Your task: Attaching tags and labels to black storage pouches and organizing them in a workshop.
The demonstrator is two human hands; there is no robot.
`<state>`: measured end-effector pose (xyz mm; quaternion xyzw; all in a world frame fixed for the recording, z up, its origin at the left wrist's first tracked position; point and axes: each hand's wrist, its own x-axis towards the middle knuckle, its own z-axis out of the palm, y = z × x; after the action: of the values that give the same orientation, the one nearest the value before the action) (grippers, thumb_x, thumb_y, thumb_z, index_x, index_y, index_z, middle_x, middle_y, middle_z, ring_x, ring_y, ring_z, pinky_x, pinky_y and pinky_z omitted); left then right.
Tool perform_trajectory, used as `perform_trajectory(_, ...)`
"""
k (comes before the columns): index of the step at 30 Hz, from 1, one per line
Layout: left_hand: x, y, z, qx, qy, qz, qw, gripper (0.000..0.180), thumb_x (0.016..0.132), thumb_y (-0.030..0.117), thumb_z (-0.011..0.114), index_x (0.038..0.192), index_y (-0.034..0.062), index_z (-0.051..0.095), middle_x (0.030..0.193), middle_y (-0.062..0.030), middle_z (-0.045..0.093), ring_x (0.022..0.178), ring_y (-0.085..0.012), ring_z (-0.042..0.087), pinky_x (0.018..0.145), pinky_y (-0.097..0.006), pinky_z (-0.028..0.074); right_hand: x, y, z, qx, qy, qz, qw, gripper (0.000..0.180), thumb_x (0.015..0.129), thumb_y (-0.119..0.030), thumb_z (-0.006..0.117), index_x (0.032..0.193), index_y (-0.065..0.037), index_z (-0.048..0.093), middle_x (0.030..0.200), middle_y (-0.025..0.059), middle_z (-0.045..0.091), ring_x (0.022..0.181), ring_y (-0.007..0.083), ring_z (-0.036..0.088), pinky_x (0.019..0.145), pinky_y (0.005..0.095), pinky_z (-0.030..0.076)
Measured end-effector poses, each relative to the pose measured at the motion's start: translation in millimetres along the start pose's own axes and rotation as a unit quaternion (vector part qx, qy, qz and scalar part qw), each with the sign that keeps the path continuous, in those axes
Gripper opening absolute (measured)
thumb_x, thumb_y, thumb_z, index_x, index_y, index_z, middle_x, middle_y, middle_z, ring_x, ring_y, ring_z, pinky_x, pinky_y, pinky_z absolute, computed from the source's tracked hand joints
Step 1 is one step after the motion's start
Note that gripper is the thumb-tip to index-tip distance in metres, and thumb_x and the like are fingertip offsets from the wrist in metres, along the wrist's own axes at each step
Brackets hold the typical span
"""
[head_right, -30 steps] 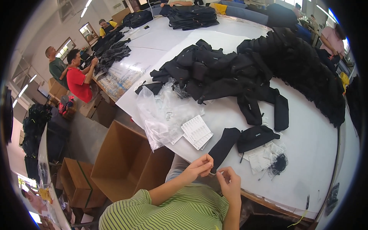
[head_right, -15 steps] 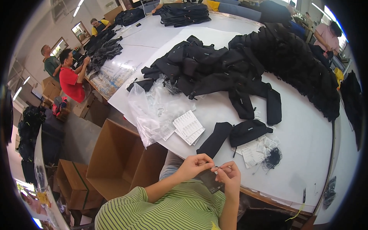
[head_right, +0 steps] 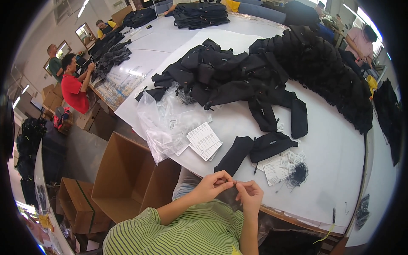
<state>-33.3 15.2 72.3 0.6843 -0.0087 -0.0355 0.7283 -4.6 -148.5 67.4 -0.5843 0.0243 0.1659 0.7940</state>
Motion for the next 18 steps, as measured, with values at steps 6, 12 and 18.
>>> perform_trajectory(6,1,-6,3,0.006,0.033,0.019,0.999,0.014,0.09,0.013,0.063,0.088,0.0015,0.056,0.065,0.0041,0.042,0.058,-0.0034,0.032,0.051,-0.022,0.028,0,5,5,-0.02,0.014,-0.012,1.0,0.008,0.083,-0.003,0.068,0.082,0.003,0.064,0.086,0.0139,0.069,0.053,0.0079,0.053,0.044,0.0197,0.04)
perform_trajectory(12,0,-4,7,0.002,0.069,0.002,0.998,0.015,0.09,0.013,0.064,0.086,0.0009,0.056,0.061,0.0048,0.039,0.056,-0.0032,0.031,0.05,-0.021,0.028,-1,5,4,-0.013,0.023,-0.004,1.0,0.01,0.083,-0.006,0.069,0.081,0.002,0.064,0.086,0.013,0.069,0.051,0.0074,0.05,0.044,0.0197,0.039)
perform_trajectory(18,-1,-13,8,-0.026,0.071,-0.027,0.997,0.01,0.09,0.009,0.064,0.09,0.001,0.058,0.074,0.006,0.052,0.064,0.001,0.043,0.058,-0.016,0.037,0,7,10,0.006,0.024,-0.024,0.999,0.011,0.083,-0.008,0.07,0.081,0.001,0.064,0.092,0.0146,0.069,0.051,0.0062,0.05,0.045,0.0189,0.039)
